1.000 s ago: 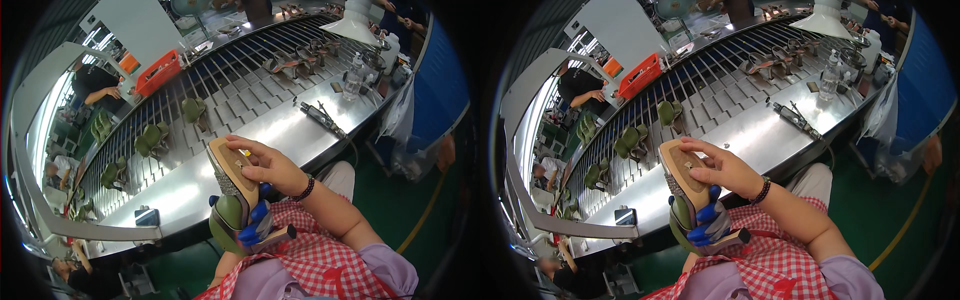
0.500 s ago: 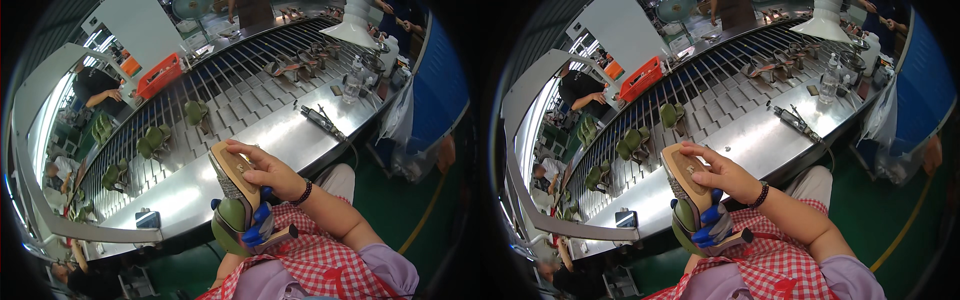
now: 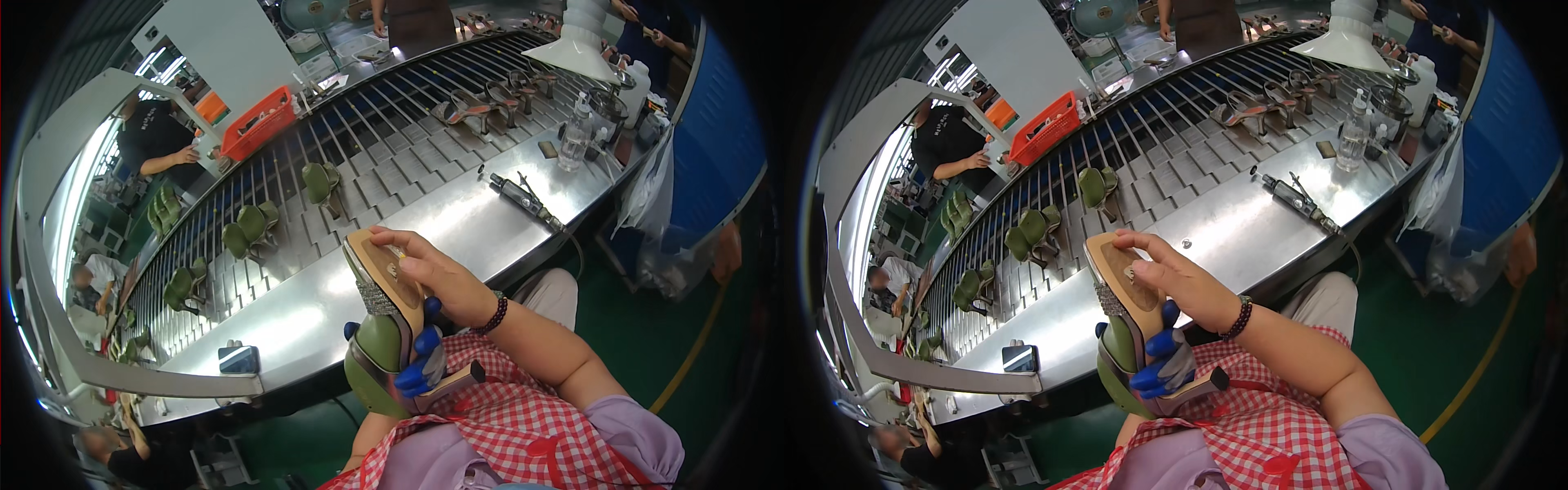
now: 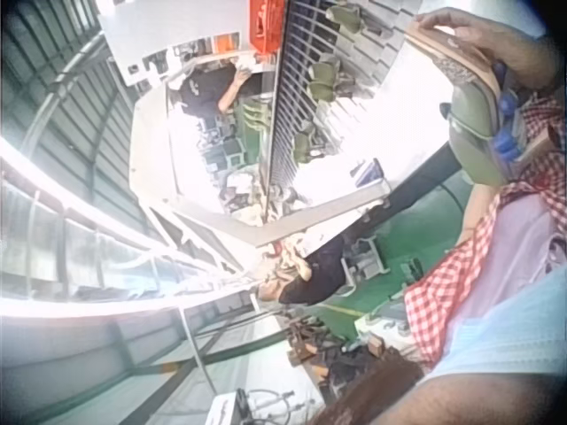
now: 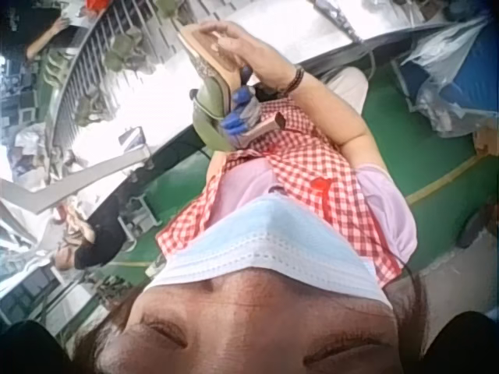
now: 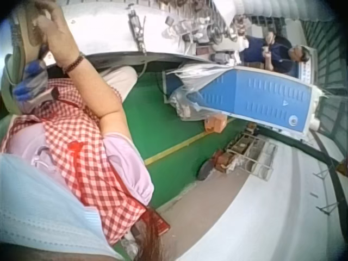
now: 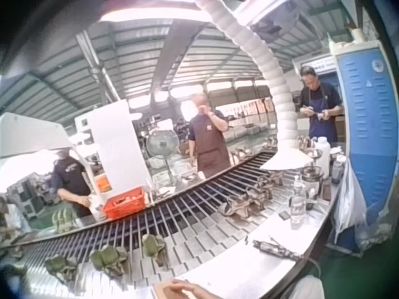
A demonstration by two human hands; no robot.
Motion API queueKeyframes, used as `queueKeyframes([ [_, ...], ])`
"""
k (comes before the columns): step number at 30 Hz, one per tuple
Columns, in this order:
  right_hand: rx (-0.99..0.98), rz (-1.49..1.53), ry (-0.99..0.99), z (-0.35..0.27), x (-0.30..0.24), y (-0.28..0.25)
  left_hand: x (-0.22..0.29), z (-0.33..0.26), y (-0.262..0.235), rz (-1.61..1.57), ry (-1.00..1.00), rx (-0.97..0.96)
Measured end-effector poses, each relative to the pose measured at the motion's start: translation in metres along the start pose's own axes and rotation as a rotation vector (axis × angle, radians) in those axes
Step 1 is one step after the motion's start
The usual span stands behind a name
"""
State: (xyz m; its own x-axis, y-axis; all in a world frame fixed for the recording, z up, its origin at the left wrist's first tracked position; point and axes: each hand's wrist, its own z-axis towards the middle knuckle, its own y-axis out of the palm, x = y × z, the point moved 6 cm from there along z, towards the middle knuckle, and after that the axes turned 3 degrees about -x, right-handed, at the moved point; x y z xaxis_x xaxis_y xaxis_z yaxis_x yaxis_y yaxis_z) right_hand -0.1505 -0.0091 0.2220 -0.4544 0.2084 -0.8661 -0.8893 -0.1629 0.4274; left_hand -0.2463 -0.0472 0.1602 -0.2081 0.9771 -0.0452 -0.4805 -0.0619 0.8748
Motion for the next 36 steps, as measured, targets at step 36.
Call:
queueKeyframes([
  [36, 0.128, -0.233, 0.014, -0.02, 0.05, 0.012, 0.136, 0.002, 0.065, 0.624, 0.824, 0.533],
])
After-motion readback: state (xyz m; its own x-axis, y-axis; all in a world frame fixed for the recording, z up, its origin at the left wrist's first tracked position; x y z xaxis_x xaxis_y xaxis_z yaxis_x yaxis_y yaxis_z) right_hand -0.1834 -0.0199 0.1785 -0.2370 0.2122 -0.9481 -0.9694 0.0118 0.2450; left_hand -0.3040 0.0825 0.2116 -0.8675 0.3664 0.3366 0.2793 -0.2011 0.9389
